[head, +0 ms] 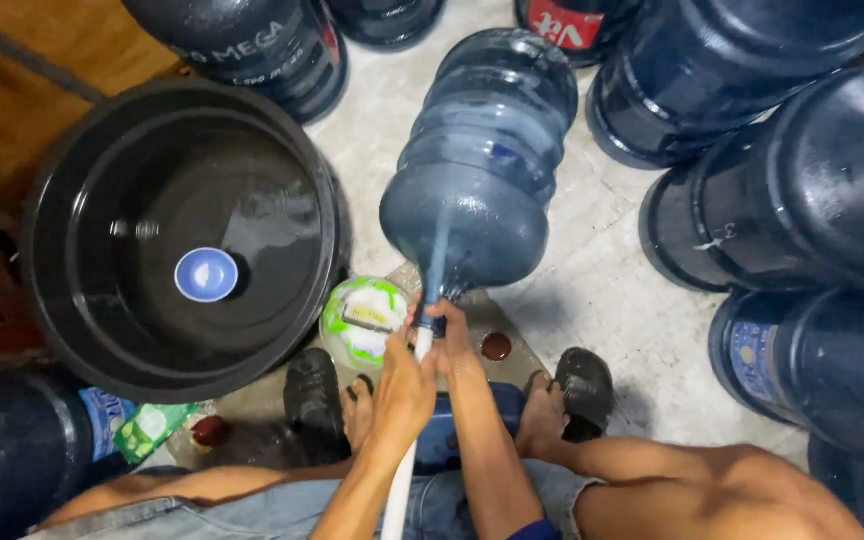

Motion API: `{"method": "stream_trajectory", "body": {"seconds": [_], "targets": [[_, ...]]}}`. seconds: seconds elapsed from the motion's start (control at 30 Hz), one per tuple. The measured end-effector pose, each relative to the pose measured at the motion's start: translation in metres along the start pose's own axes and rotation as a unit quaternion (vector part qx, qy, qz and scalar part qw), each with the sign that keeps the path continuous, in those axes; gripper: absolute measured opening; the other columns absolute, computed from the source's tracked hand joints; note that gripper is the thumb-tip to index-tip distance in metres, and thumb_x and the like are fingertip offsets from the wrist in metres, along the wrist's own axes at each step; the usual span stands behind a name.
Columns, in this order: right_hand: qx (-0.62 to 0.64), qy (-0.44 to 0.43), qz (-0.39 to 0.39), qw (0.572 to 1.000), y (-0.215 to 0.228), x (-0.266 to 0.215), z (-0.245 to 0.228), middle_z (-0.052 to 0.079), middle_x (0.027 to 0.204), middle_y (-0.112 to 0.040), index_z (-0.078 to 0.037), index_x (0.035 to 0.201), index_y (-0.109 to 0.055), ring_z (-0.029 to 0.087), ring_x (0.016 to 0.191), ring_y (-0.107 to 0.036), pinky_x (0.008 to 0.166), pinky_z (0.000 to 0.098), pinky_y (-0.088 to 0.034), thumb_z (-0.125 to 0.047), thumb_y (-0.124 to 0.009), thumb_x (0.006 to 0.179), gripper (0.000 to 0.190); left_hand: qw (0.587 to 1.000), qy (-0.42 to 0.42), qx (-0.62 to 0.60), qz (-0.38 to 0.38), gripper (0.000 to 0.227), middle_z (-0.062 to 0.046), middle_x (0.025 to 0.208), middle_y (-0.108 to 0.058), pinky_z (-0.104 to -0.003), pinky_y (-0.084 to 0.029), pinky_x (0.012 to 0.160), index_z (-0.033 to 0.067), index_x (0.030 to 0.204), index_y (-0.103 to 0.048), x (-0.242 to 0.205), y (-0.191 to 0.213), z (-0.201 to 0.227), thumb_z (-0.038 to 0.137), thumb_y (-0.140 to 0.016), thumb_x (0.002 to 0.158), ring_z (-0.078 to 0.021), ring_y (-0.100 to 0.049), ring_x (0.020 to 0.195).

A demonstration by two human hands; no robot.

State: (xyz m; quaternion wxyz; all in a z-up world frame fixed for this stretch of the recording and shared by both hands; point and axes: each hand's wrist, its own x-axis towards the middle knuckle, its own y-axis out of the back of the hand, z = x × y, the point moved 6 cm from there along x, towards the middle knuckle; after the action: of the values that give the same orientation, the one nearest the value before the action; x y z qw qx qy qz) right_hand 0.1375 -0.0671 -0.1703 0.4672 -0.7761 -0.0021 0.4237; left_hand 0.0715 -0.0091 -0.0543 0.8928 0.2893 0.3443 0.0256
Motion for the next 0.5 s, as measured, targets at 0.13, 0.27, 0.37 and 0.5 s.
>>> {"method": "stream_trajectory", "body": {"seconds": [0.13, 0.27, 0.37, 0.5], "targets": [[0.023, -0.022, -0.004, 0.999, 0.002, 0.003, 0.006, 0.007, 0.074, -0.064, -0.009, 0.094, -0.060, 0.021, 0.067, -0.064, 0.071, 0.0373, -0.059, -0.017, -0.063, 0.061, 0.033, 0.984, 0.137, 0.022, -0.109, 0.036, -0.011, 0.097, -0.057, -0.047, -0.027, 0.069, 0.0114, 0.118, -0.041, 0.000, -0.032, -0.051, 0.037, -0.034, 0.093, -0.0306, -0.032, 0.093], [0.004, -0.006, 0.004, 1.000, 0.010, 0.013, 0.006, 0.007, 0.075, -0.063, -0.010, 0.094, -0.059, 0.021, 0.068, -0.064, 0.074, 0.0395, -0.060, -0.019, -0.062, 0.062, 0.034, 0.962, 0.166, -0.205, -0.067, 0.020, -0.009, 0.065, -0.053, -0.030, -0.045, 0.027, 0.0038, 0.086, -0.056, 0.009, -0.023, -0.030, 0.021, -0.051, 0.078, -0.0197, -0.048, 0.043], [-0.016, -0.008, 0.014, 1.000, 0.010, 0.010, 0.009, 0.006, 0.075, -0.063, -0.012, 0.093, -0.058, 0.019, 0.067, -0.064, 0.071, 0.0359, -0.059, -0.019, -0.061, 0.062, 0.032, 0.972, 0.148, -0.180, -0.041, 0.032, -0.010, 0.068, -0.057, -0.031, -0.045, 0.023, 0.0036, 0.098, -0.055, 0.011, -0.009, -0.021, 0.034, -0.045, 0.093, -0.0195, -0.052, 0.040], [-0.065, 0.010, 0.019, 0.998, 0.016, 0.013, 0.010, 0.005, 0.076, -0.063, -0.012, 0.094, -0.058, 0.020, 0.061, -0.064, 0.041, 0.0296, -0.055, -0.024, -0.063, 0.064, 0.032, 0.971, 0.114, -0.207, -0.033, 0.025, -0.012, 0.065, -0.058, -0.035, -0.050, 0.029, 0.0007, 0.100, -0.048, 0.045, -0.017, -0.013, 0.025, -0.044, 0.093, -0.0205, -0.055, 0.042]]}}
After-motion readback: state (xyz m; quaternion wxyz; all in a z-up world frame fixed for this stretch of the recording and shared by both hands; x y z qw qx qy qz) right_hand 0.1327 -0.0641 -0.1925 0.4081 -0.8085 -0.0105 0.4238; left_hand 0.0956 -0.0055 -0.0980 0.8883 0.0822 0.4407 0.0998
